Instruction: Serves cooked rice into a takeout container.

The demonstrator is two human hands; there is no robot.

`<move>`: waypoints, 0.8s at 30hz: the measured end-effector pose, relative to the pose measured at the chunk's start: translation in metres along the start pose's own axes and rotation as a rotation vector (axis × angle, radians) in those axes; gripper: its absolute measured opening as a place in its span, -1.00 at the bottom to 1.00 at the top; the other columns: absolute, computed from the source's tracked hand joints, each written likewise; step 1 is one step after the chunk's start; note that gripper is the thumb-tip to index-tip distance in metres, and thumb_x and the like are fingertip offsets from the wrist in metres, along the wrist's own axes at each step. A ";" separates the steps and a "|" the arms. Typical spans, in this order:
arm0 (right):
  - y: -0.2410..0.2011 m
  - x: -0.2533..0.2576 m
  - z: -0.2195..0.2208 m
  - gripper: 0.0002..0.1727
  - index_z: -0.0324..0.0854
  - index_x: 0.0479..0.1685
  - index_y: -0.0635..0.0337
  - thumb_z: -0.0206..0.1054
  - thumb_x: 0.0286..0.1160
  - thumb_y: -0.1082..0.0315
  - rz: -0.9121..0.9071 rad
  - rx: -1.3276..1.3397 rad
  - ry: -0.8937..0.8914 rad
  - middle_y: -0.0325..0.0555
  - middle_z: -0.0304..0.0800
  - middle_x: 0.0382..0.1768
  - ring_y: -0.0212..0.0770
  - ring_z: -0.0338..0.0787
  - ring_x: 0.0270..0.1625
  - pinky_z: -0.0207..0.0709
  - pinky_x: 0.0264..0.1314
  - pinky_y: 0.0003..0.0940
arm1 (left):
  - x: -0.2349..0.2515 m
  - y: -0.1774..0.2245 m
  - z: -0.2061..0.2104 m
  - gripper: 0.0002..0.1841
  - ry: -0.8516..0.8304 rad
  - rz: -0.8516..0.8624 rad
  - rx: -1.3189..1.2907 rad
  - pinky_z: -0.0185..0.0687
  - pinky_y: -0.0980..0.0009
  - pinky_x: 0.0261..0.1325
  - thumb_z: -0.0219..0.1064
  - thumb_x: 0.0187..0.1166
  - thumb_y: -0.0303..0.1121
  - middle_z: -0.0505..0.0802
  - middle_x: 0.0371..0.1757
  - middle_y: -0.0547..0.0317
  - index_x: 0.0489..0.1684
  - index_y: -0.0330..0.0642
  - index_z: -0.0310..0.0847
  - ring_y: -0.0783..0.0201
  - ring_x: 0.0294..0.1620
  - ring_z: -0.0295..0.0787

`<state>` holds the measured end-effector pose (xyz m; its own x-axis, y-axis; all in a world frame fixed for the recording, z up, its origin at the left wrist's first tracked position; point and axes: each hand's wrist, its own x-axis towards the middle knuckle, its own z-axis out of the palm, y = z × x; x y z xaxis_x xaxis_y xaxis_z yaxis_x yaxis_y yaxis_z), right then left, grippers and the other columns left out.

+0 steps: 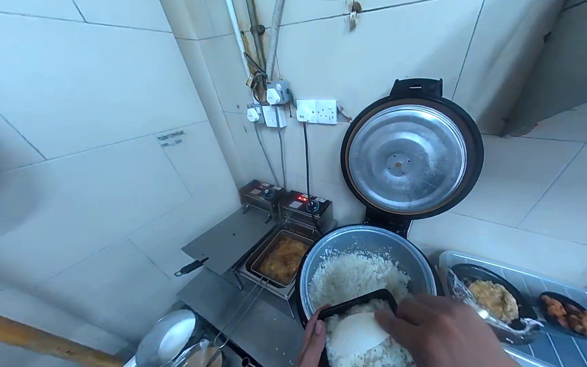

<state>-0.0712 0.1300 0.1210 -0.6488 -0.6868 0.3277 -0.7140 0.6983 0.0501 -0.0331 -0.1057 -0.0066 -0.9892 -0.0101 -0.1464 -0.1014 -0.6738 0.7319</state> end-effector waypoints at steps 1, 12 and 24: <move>0.002 0.001 0.006 -0.61 0.77 0.25 -0.35 0.17 0.67 0.34 -0.021 0.010 0.001 -0.21 0.78 -0.31 -0.10 0.78 -0.32 0.61 -0.45 -0.15 | 0.000 -0.001 0.001 -0.42 -0.014 -0.003 -0.008 0.68 -0.05 0.37 0.01 0.83 0.03 0.74 0.39 -0.12 0.74 -0.05 0.21 0.03 0.35 0.73; 0.009 -0.013 -0.003 -0.63 0.75 0.28 -0.44 0.18 0.67 0.22 0.071 0.120 -0.080 -0.25 0.78 -0.31 -0.13 0.80 -0.36 0.62 -0.51 -0.07 | 0.006 -0.004 -0.007 -0.37 -0.075 0.099 0.078 0.61 -0.01 0.47 0.10 0.78 0.07 0.66 0.51 -0.10 0.74 -0.09 0.27 0.05 0.48 0.63; 0.018 -0.051 -0.040 -0.67 0.77 0.23 -0.37 0.13 0.73 0.18 0.062 0.130 -0.182 -0.24 0.80 -0.29 -0.12 0.81 -0.30 0.62 -0.43 -0.04 | 0.009 -0.010 0.008 -0.39 0.014 0.264 0.220 0.65 0.17 0.43 0.07 0.81 -0.07 0.60 0.54 -0.07 0.74 -0.23 0.18 0.18 0.46 0.62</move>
<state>-0.0407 0.1856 0.1432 -0.7209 -0.6766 0.1500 -0.6915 0.7167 -0.0907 -0.0416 -0.0937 -0.0099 -0.9830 -0.1738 0.0590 0.1356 -0.4712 0.8715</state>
